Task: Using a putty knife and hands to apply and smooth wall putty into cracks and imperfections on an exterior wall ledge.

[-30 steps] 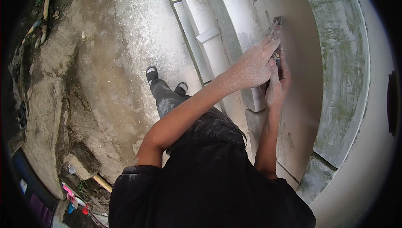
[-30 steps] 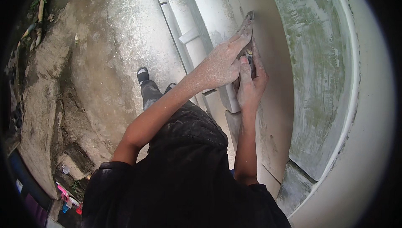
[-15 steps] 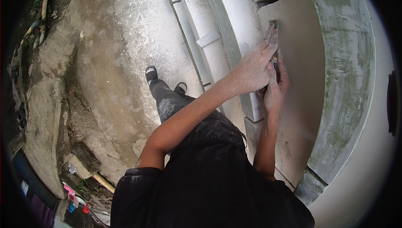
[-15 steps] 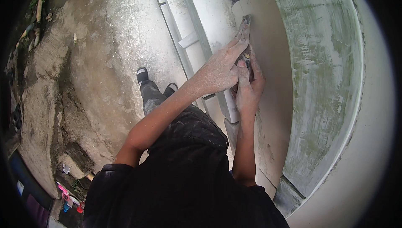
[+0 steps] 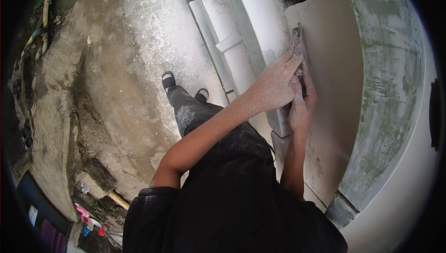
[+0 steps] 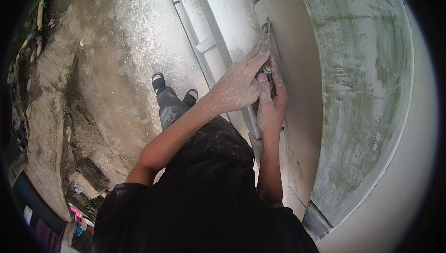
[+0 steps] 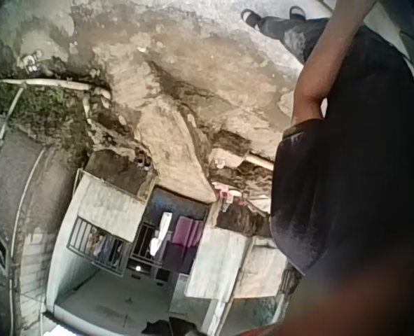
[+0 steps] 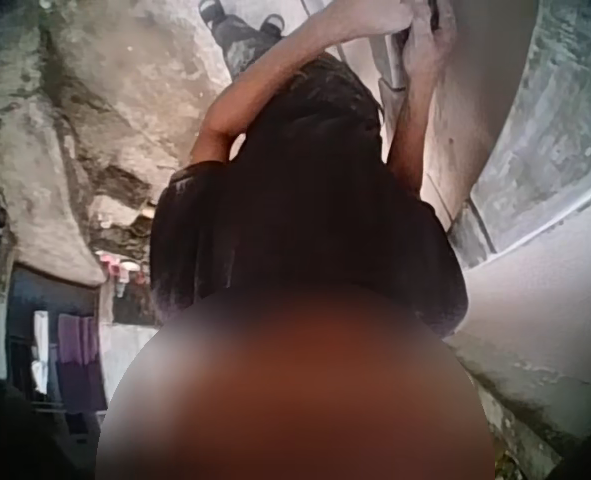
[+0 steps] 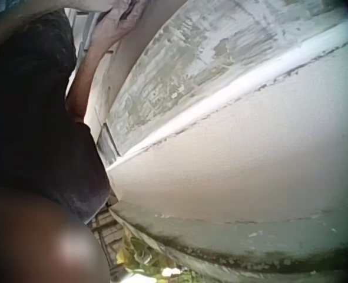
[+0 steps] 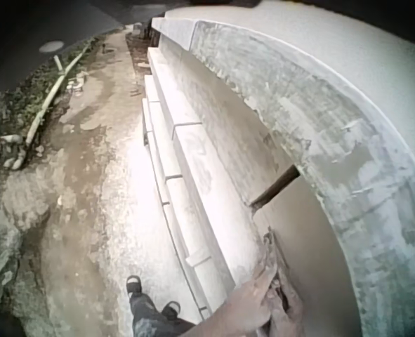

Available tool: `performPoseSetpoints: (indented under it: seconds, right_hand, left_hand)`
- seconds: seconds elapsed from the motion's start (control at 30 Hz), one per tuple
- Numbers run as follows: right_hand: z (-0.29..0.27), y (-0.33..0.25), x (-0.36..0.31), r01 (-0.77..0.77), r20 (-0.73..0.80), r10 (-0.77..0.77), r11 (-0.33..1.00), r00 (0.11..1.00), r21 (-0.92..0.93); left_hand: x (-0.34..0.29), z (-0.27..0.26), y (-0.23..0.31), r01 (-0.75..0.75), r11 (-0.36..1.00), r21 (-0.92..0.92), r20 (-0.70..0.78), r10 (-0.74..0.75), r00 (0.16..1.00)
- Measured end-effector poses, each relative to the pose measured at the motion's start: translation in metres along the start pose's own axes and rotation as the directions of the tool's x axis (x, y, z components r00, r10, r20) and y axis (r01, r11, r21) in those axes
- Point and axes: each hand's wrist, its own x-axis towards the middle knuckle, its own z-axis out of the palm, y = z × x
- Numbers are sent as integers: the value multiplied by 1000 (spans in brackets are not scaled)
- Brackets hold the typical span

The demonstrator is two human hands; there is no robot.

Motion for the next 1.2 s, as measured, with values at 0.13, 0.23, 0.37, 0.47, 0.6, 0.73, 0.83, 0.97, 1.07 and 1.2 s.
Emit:
performPoseSetpoints:
  seconds: [0.13,0.23,0.37,0.47,0.6,0.73,0.83,0.97,1.07,1.2]
  right_hand:
    - [-16,-8,-32,-60,6,59,997,998,55]
    - [-34,-3,-58,-225,34,223,970,974,91]
    - [-35,11,-60,-127,-33,128,992,991,28]
    - [-26,-5,-66,-130,-51,139,979,989,157]
    - [-16,-5,-42,-115,-38,124,977,992,180]
    - [-20,-13,-52,-107,-29,110,990,993,91]
    - [-24,0,-49,-155,-34,164,970,986,185]
    - [-21,-1,-41,-110,-20,112,990,994,89]
    - [-34,-2,-46,-86,18,86,996,996,-8]
    - [-58,-8,-66,-269,180,231,936,956,225]
  left_hand:
    - [-22,5,19,61,996,-58,95,-56,994]
    - [-41,25,27,103,990,-95,132,-90,987]
    - [-35,26,25,197,972,-130,217,-166,962]
    - [-41,31,23,138,982,-126,156,-118,981]
    - [-36,34,17,104,979,-174,75,-93,993]
    - [-37,31,13,59,990,-131,102,-45,994]
    - [-27,29,13,80,990,-117,87,-70,994]
    - [-28,25,9,69,995,-67,117,-60,991]
    - [-34,18,14,57,996,-73,126,-48,991]
    - [-49,36,23,-64,997,-47,1,64,998]
